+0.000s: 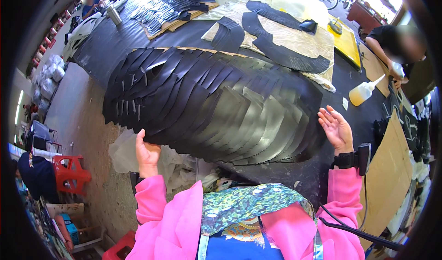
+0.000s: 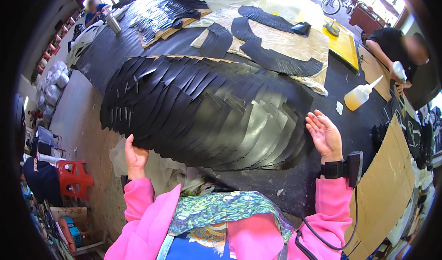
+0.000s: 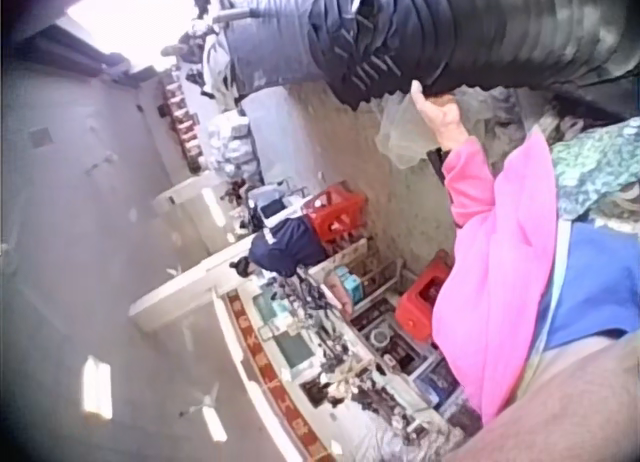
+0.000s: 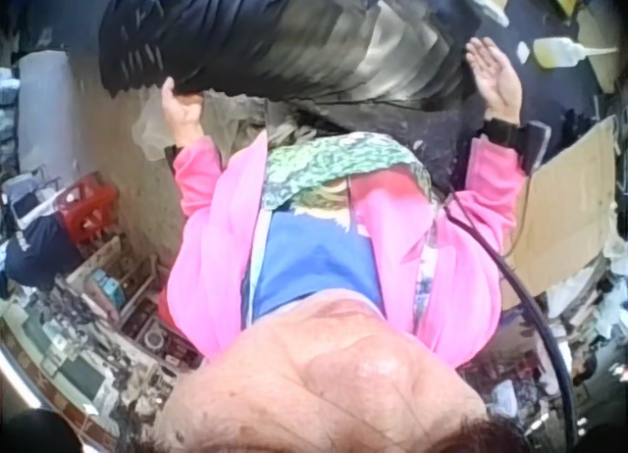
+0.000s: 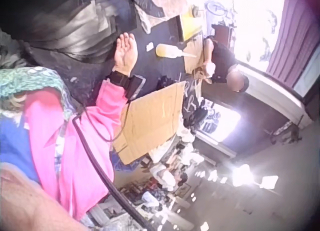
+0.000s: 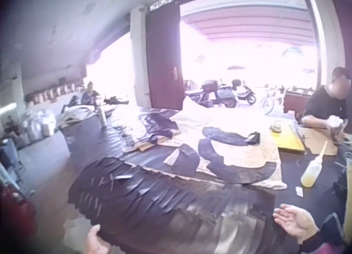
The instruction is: Aligning and placing black leather/synthetic shoe upper components onto a large assembly sheet following a pattern.
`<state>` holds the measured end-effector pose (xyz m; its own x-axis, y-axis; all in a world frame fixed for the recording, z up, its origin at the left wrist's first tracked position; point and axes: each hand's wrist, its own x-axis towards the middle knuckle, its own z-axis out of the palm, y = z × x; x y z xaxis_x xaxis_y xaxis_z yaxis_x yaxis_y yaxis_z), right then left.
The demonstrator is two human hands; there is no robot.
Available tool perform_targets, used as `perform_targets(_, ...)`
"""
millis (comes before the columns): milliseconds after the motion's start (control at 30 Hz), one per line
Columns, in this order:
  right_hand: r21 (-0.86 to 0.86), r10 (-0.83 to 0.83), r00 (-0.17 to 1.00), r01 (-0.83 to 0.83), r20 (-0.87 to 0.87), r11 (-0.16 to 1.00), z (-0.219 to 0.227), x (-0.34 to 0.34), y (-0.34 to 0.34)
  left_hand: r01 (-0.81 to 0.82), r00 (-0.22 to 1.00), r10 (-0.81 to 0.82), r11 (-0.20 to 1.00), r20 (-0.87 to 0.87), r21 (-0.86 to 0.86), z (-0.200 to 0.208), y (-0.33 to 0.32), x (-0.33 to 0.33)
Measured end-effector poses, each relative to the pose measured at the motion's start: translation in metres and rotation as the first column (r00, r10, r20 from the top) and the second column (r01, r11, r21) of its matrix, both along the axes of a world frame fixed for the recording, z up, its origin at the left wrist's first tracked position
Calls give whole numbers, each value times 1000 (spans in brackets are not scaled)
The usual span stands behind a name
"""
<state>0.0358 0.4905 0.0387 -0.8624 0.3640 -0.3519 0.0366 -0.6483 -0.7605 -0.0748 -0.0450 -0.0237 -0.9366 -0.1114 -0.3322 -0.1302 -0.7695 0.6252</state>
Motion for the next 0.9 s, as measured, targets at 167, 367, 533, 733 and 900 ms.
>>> perform_targets(167,350,27,996,-53,80,935,-8,-34,19,104,994,-102,993,-37,63,16,5,-3)
perform_targets(367,696,94,956,-268,278,666,-7,-58,5,162,987,-163,983,-7,-86,13,-12,-7)
perform_targets(533,882,164,974,-214,158,419,-23,-74,13,234,972,-237,963,-7,-137,24,9,-10)
perform_targets(733,974,316,931,-215,181,75,2,-98,-24,249,966,-257,950,-18,-186,11,10,0)
perform_targets(900,969,323,913,-233,249,-88,21,-89,-33,285,958,-287,947,10,-149,12,31,29)
